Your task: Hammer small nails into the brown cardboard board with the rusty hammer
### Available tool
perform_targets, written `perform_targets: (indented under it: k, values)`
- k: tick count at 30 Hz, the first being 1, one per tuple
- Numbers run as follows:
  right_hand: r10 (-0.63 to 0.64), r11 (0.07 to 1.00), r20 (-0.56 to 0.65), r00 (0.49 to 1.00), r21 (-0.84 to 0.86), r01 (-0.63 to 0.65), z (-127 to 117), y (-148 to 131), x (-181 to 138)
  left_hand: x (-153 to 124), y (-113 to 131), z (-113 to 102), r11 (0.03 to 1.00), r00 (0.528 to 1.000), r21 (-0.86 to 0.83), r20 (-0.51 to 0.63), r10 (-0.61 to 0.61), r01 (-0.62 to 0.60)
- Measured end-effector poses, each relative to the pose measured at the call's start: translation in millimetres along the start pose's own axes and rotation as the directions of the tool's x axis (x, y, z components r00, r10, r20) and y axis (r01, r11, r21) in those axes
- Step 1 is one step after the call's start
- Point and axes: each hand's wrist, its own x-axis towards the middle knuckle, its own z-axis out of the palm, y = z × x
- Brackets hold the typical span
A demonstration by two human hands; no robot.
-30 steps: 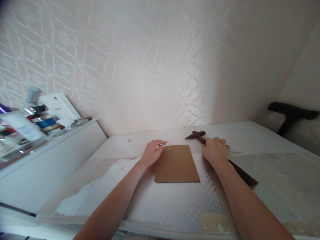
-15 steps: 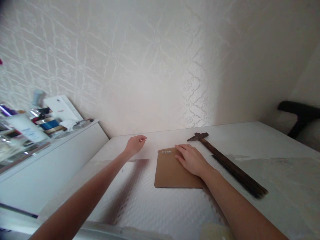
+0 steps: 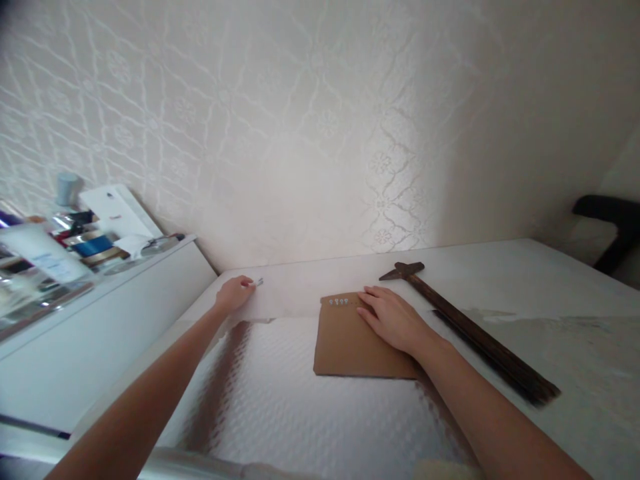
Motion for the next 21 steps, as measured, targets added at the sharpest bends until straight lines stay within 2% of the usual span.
perform_targets:
  k: [5, 10, 15, 21]
  values:
    - [0.004, 1.000, 0.013, 1.000, 0.016, -0.004, 0, 0, 0, 1, 11, 0, 0.999, 1.000, -0.034, 0.018, 0.013, -0.012]
    - [0.009, 0.999, -0.022, 1.000, 0.051, -0.007, 2, 1, -1, 2, 14, 3, 0.993, 0.998, -0.101, -0.017, -0.055, 0.053]
    - [0.003, 0.999, -0.027, 1.000, 0.045, -0.001, 2, 2, -1, 6, 16, 3, 0.996, 0.999, -0.079, 0.033, -0.036, 0.038]
    - [0.001, 1.000, -0.009, 1.000, 0.016, -0.001, 1, 1, 0, 7, 22, 2, 0.997, 0.998, -0.059, 0.025, -0.053, 0.054]
